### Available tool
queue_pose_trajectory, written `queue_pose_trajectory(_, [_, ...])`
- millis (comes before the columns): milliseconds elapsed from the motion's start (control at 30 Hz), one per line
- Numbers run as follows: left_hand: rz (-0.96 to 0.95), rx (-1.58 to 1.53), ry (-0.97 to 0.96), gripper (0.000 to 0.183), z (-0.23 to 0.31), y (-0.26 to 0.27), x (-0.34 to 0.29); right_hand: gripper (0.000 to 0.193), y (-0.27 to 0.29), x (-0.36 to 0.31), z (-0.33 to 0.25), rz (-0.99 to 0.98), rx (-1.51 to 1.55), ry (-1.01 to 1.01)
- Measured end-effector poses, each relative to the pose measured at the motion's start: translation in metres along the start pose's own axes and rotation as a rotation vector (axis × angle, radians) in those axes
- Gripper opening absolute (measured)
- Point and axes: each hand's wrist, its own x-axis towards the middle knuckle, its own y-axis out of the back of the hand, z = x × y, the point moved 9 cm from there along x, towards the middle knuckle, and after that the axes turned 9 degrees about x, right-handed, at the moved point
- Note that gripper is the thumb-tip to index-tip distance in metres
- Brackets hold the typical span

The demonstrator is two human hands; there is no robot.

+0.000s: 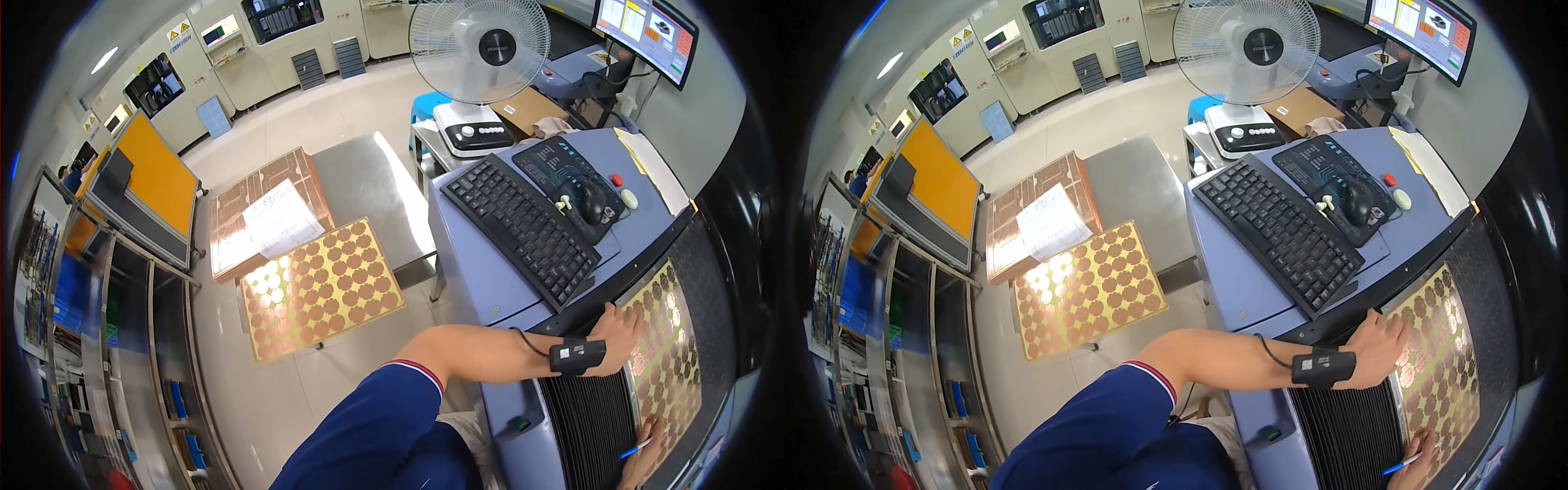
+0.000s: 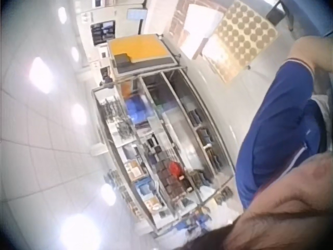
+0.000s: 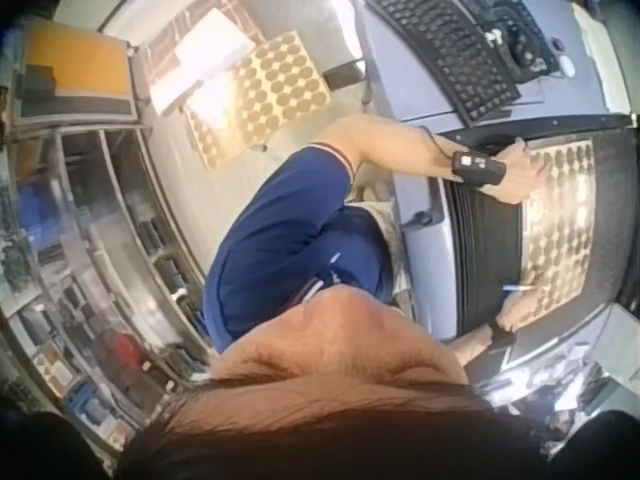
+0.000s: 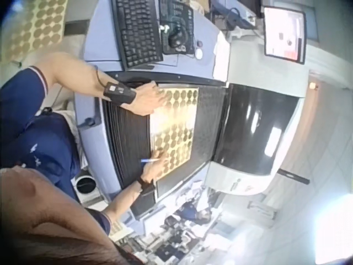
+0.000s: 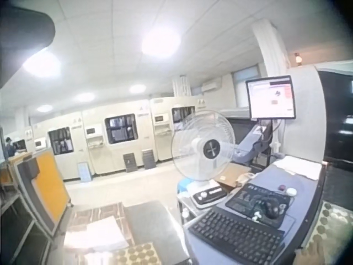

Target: Inspecting and marking circular patterns on a substrate sheet before loading it into an AOI machine for automated verification.

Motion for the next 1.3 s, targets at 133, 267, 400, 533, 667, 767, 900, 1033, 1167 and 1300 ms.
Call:
queue_pose_trajectory(133, [0.099,-0.389,0.144,0.061,-0.018,-0.002,0.012,0.033,0.004,-0.005,-0.026,0.028,0.260,0.113])
queue_pose_trajectory(267, [0.359,-0.804,0.292,0.043,-0.035,0.029,0.015,0.043,-0.023,0.005,0.024,0.013,0.167,-0.012])
queue_pose_trajectory(400, [0.480,-1.012,0.163,0.046,-0.032,0.067,-0.002,0.031,0.030,0.003,0.072,0.511,0.442,0.003])
queue_pose_trajectory(533, [0.620,-0.913,-0.155,0.055,-0.009,0.086,-0.009,0.044,0.037,0.047,0.244,0.634,1.234,0.130])
queue_pose_trajectory(667, [0.585,-0.795,-0.367,0.059,0.005,0.091,-0.021,0.046,0.111,0.039,0.198,0.768,0.429,-0.093])
queue_pose_trajectory(767, [0.544,-0.706,-0.496,0.070,0.033,0.097,-0.019,0.042,0.084,0.037,0.267,0.404,1.614,-0.005])
queue_pose_trajectory(900, [0.565,-0.531,-0.499,0.073,0.023,0.109,-0.031,0.034,0.078,0.030,0.062,0.464,1.883,-0.133])
queue_pose_trajectory(1033, [0.608,-0.456,-0.506,0.062,0.025,0.117,-0.031,0.030,0.034,0.015,0.035,0.400,1.847,-0.369])
queue_pose_trajectory(1167, [0.462,-0.384,-0.496,0.055,0.033,0.102,-0.019,0.040,0.021,0.000,-0.002,0.146,1.793,-0.475])
queue_pose_trajectory(1300, [-0.008,-0.392,-0.365,0.056,0.021,0.031,-0.007,0.047,0.014,-0.029,-0.045,-0.415,1.763,-0.312])
